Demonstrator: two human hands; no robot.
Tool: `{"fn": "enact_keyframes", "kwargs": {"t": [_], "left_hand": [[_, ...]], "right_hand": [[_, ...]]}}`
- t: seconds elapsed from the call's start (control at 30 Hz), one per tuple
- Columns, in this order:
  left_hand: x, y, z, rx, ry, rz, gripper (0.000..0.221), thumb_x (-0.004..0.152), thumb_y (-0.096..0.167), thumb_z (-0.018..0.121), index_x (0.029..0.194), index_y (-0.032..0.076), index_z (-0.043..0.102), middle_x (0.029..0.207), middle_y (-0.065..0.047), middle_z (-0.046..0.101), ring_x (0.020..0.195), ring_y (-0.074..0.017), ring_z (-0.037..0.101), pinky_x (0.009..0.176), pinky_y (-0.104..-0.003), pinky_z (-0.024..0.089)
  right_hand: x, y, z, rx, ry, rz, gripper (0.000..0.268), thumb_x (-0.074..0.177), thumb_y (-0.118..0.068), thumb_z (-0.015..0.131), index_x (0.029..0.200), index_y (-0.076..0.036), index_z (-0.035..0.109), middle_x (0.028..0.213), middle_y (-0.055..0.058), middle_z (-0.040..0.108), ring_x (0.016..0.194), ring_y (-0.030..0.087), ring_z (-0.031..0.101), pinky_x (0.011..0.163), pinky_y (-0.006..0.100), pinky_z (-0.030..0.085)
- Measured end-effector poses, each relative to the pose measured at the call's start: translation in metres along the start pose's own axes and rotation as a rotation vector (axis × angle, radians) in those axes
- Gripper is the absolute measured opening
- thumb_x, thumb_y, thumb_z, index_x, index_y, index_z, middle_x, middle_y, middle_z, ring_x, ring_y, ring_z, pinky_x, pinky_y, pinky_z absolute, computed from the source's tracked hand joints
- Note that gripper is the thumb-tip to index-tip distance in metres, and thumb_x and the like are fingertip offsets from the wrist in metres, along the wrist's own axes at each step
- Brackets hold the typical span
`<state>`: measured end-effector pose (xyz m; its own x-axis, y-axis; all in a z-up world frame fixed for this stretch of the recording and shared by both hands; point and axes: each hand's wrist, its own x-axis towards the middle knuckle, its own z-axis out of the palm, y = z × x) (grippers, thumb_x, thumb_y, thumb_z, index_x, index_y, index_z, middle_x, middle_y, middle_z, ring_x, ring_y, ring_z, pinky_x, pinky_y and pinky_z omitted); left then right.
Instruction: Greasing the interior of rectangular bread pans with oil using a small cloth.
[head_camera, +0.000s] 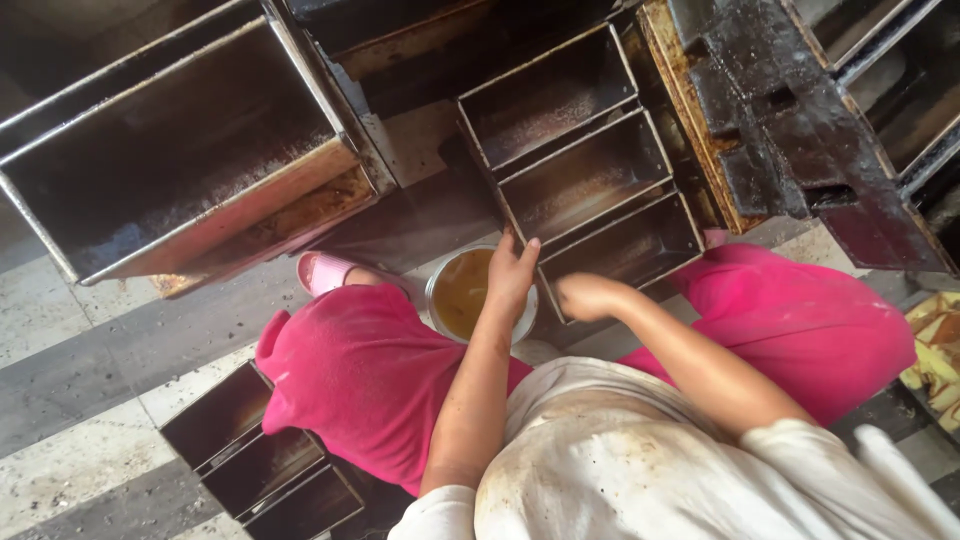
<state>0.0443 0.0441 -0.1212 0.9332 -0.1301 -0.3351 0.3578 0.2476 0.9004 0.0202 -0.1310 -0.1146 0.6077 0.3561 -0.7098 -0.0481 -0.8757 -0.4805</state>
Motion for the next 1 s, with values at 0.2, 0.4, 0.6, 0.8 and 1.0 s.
{"fn": "enact_keyframes", "kwargs": {"t": [0.2, 0.4, 0.6, 0.8, 1.0], "left_hand": [[-0.004, -0.006, 0.001, 0.062, 0.03, 0.004, 0.051, 0.098, 0.015, 0.065, 0.146, 0.002, 0.053, 0.136, -0.013, 0.069, 0.123, -0.0207, 0.063, 0.106, -0.032, 0.047], [-0.003, 0.015, 0.004, 0.073, 0.03, 0.017, 0.056, 0.097, 0.017, 0.063, 0.149, 0.004, 0.049, 0.137, -0.013, 0.067, 0.124, -0.0207, 0.062, 0.105, -0.031, 0.046], [-0.001, 0.008, 0.004, 0.134, 0.047, 0.024, 0.056, 0.098, 0.019, 0.061, 0.15, 0.004, 0.047, 0.142, -0.015, 0.064, 0.13, -0.0237, 0.06, 0.108, -0.032, 0.044], [0.004, -0.008, 0.007, 0.18, 0.064, 0.012, 0.057, 0.098, 0.02, 0.06, 0.152, 0.004, 0.045, 0.145, -0.017, 0.061, 0.133, -0.0252, 0.058, 0.11, -0.032, 0.042], [0.002, -0.007, 0.001, 0.141, 0.088, 0.02, 0.06, 0.099, 0.021, 0.058, 0.154, 0.005, 0.04, 0.149, -0.018, 0.057, 0.136, -0.026, 0.056, 0.111, -0.032, 0.041]], "right_hand": [[-0.012, -0.011, -0.003, -0.244, -0.179, -0.054, 0.021, 0.077, -0.018, 0.066, 0.091, -0.009, 0.079, 0.09, 0.021, 0.074, 0.088, 0.04, 0.072, 0.078, 0.049, 0.055], [0.011, 0.017, 0.009, -0.305, -0.064, -0.122, 0.021, 0.075, -0.019, 0.07, 0.091, -0.008, 0.078, 0.097, 0.023, 0.072, 0.091, 0.042, 0.069, 0.079, 0.051, 0.055], [-0.055, -0.018, -0.057, -0.241, -0.181, -0.082, 0.028, 0.074, -0.017, 0.066, 0.1, -0.014, 0.078, 0.099, 0.019, 0.075, 0.094, 0.038, 0.07, 0.082, 0.048, 0.055], [0.008, 0.084, -0.027, -0.609, -0.184, 0.231, 0.022, 0.075, -0.011, 0.067, 0.091, -0.002, 0.08, 0.096, 0.023, 0.073, 0.091, 0.037, 0.073, 0.08, 0.048, 0.058], [0.025, 0.028, 0.029, -0.201, -0.183, -0.107, 0.03, 0.082, -0.024, 0.062, 0.088, 0.002, 0.075, 0.09, 0.028, 0.072, 0.084, 0.04, 0.073, 0.076, 0.051, 0.055]]}}
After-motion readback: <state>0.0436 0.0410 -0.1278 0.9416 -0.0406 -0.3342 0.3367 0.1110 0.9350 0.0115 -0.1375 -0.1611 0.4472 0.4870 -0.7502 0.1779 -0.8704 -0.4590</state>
